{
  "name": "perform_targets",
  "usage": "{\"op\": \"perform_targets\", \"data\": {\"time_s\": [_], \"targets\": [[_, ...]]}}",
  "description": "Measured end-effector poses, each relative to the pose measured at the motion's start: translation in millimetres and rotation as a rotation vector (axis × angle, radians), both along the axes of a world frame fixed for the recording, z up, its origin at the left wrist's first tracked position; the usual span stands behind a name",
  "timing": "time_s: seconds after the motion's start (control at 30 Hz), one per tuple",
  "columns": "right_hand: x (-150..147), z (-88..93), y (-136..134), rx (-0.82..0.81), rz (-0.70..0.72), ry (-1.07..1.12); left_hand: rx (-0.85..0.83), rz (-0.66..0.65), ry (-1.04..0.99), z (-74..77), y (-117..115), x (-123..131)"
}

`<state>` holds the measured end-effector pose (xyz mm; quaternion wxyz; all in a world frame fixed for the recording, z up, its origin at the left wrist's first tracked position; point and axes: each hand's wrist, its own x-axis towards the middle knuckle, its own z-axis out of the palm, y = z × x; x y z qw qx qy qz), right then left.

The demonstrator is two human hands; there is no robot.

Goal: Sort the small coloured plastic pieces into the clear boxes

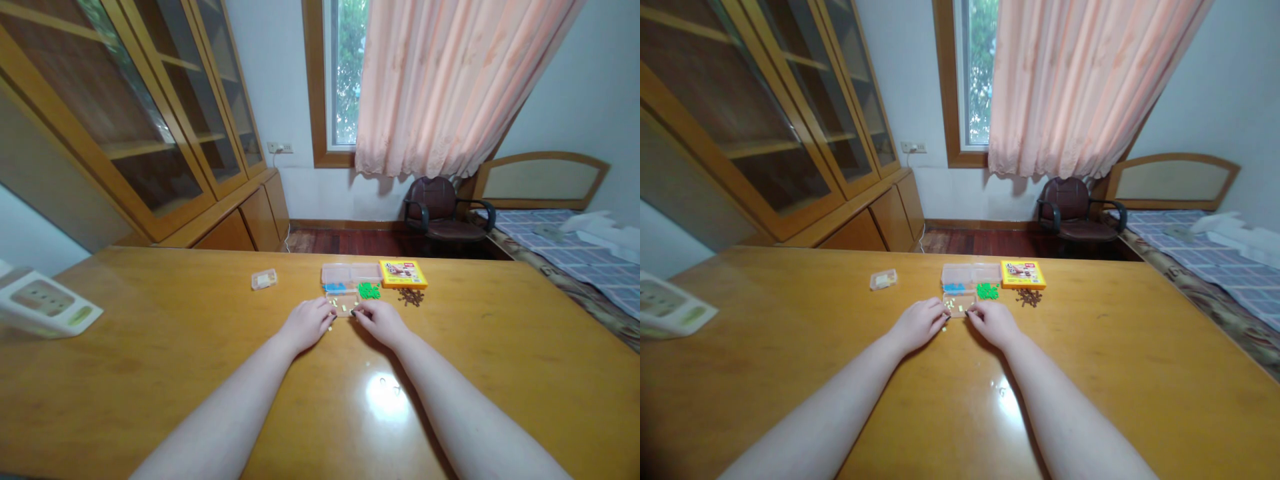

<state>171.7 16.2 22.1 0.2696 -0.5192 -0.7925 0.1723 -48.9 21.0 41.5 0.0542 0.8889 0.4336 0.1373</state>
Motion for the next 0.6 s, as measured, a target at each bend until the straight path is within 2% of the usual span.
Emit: {"op": "perform_targets", "data": {"time_s": [0.1,0.2,0.4,0.6], "targets": [[3,1.1,1,0.004,-0.028,0.018,-0.065,-0.058,0.048,4.0,1,-5],[7,1.8,3,-0.044,0.021,0.005,-0.131,-0.105,0.098,6.9,1,-8],[18,-3.2,11,-0.205,0.072,0.036,-0.179,-0.085,0.089,4.5,3,-7],[19,-4.4,11,-0.203,0.116,-0.033,-0.178,-0.111,0.068,2.9,2,-6]]}}
